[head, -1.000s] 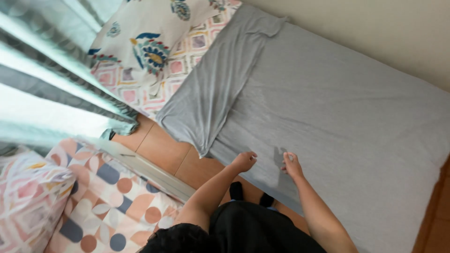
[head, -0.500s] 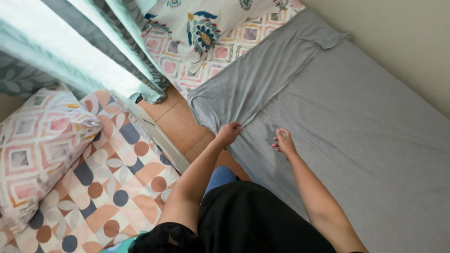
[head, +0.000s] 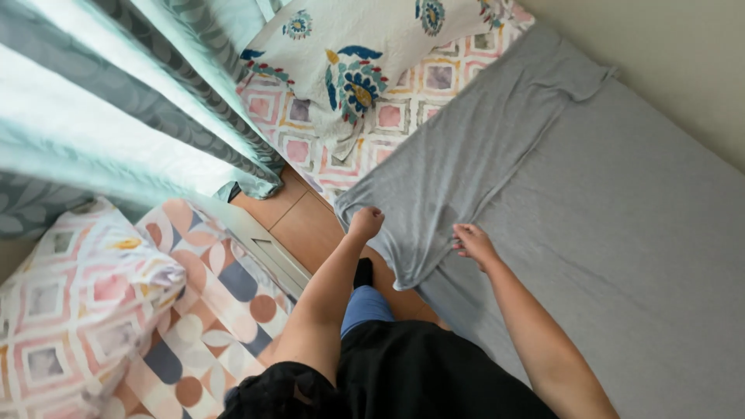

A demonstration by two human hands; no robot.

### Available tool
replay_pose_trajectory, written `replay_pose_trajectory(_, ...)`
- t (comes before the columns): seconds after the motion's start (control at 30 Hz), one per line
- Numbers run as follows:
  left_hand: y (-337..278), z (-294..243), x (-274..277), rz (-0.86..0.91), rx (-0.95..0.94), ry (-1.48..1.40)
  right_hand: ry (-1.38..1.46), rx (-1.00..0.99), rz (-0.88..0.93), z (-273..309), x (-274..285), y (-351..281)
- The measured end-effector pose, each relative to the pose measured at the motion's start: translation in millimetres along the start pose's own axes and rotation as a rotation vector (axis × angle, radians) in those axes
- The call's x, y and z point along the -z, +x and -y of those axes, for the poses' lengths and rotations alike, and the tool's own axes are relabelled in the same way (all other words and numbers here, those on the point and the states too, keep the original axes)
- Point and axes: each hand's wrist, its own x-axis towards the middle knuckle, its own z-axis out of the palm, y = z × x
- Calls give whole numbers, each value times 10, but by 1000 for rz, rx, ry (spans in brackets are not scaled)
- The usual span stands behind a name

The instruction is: Fold a grey bedsheet on a bed.

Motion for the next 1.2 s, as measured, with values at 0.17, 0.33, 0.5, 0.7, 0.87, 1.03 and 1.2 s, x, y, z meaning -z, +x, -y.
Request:
replay_pose_trajectory(0.17,800,525,237,56,-19,72,-119,-69,70,419,-941,374)
replay_pose_trajectory(0.33,1223,831,270,146,37,147,-34,-39,79,373,-1414,749)
replay_pose_trajectory(0.5,1232,749,388,138,102,194,-86,-111,62,361,-1614,884)
replay_pose_trajectory(0.7,1180,911,342,161,142,338,-36,-219,30,307,-1978,1006)
replay_pose_trajectory(0.87,857,860,432,201,-136,38,79,-132,-19,221,-2353,1043)
replay_pose_trajectory(1.03,106,300,757,165,-386,-118,187,0,-205,298,-2538,939)
replay_pose_trajectory(1.2,-297,215,657,218,-516,-159,157,229,-363,91,-2536,786)
